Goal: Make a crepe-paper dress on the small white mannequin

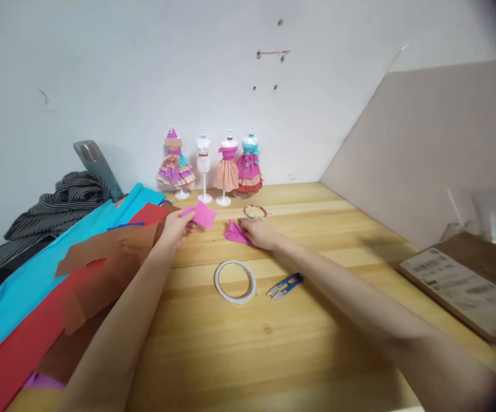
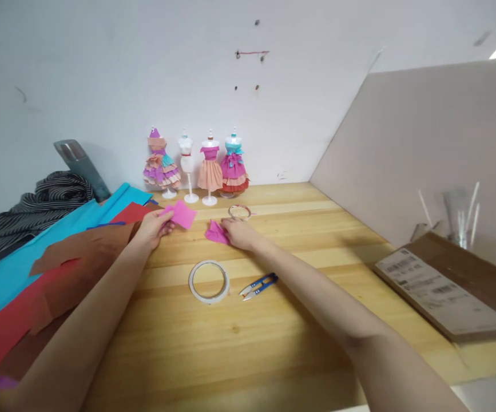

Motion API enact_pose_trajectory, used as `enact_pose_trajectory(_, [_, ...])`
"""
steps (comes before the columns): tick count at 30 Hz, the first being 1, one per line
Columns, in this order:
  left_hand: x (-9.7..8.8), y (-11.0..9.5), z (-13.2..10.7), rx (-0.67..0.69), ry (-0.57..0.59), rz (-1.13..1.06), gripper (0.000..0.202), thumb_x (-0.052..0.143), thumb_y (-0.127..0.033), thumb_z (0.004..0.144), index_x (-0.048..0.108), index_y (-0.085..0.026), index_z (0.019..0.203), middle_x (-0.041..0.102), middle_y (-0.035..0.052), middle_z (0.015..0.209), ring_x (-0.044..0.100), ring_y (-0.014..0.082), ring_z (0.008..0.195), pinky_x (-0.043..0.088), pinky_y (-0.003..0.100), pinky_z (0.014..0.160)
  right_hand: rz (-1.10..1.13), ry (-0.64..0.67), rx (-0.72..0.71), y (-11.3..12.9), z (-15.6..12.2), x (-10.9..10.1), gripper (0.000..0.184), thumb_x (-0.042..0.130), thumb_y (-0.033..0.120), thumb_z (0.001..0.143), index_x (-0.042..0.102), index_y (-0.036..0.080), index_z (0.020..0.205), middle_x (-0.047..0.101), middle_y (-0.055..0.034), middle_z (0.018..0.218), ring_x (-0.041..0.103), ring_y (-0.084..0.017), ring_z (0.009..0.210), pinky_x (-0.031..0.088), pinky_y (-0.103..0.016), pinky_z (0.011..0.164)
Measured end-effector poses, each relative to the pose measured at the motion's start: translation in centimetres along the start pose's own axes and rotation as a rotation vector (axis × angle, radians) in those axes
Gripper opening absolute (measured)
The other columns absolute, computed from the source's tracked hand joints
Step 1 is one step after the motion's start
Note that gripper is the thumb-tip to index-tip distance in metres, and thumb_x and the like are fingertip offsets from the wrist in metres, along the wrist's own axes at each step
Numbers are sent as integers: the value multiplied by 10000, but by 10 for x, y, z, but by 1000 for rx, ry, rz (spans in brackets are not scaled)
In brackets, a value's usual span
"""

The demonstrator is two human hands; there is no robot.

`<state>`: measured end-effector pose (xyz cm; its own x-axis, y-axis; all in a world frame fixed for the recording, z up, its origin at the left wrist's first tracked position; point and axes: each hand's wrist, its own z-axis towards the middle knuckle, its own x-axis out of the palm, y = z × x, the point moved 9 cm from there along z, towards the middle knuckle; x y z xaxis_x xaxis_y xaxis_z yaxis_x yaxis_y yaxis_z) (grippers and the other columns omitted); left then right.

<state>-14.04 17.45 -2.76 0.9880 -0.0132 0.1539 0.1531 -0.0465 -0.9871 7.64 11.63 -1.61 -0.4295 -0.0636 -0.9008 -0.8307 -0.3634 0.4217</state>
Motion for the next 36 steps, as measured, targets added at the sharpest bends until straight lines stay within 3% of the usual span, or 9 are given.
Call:
enact_pose_trajectory(6, [2, -5, 4, 167, 7, 431, 179, 777, -193, 577, 604, -182, 532, 516, -26, 469, 507, 127, 537, 300, 202, 483, 307, -85, 12, -11, -42, -25, 72, 599, 182, 737, 554, 185, 681, 676, -58, 813, 608, -191, 794, 467, -316, 775])
enact_pose_trajectory(10, [26, -5, -8, 200, 197, 643, 190, 813, -151, 462, 633, -205, 492, 594, 4, 536, 545, 171, 627, 335, 224, 532, 542, -308, 60, -22, -33, -66, 197, 512, 397, 804, 460, 213, 761, 570, 3, 682, 573, -156, 633, 476, -296, 631])
enact_pose_trajectory(13, [38, -10, -25, 187, 347, 727, 352, 849, -132, 341, 737, -224, 662, 720, 25, 743, 616, 210, 735, 406, 230, 615, 650, -393, 73, -21, -13, -79, 251, 527, 451, 771, 420, 224, 786, 499, 44, 611, 511, -121, 513, 440, -258, 530])
enact_pose_trajectory(18, [42, -43, -53, 216, 526, 1034, 776, 900, -317, 346, 724, -264, 1101, 738, 53, 931, 658, 279, 840, 436, 271, 664, 663, -294, 47, 3, 9, -57, 240, 636, 387, 703, 477, 208, 710, 514, 45, 536, 496, -110, 464, 390, -232, 466])
enact_pose_trajectory(22, [53, -73, -64, 306, 367, 954, 619, 804, -400, 603, 658, -226, 1179, 710, 83, 963, 656, 267, 879, 456, 279, 662, 604, -188, -2, 30, 9, -42, 199, 700, 300, 691, 542, 183, 655, 568, 28, 548, 535, -110, 525, 405, -226, 520])
enact_pose_trajectory(26, [83, -45, -74, 36, 481, 595, 146, 654, -259, 765, 658, -151, 863, 542, -17, 499, 492, 118, 426, 347, 217, 429, 575, -86, -60, 43, 4, -47, 198, 674, 360, 754, 622, 168, 746, 616, 7, 604, 575, -128, 571, 439, -241, 563])
enact_pose_trajectory(31, [75, -50, -70, 49, 361, 572, 111, 603, -150, 785, 583, -156, 675, 477, -53, 458, 444, 60, 394, 322, 169, 414, 200, -9, 0, 0, -12, -48, 311, 644, 364, 779, 666, 171, 1022, 700, -99, 1022, 629, -187, 739, 483, -312, 696])
enact_pose_trajectory(33, [71, -57, -67, 81, 349, 539, 191, 596, -156, 795, 536, -163, 613, 465, -51, 452, 440, 59, 397, 331, 173, 418, 131, 0, 42, -22, -22, -33, 303, 729, 250, 667, 685, 157, 952, 696, -124, 998, 628, -226, 787, 477, -338, 749])
enact_pose_trajectory(36, [69, -56, -67, 64, 334, 480, 168, 643, -140, 756, 565, -162, 608, 471, -51, 440, 443, 62, 390, 322, 176, 410, 84, -9, 88, -41, -36, -6, 34, 607, 182, 746, 638, 168, 745, 666, -99, 797, 597, -213, 733, 452, -323, 722])
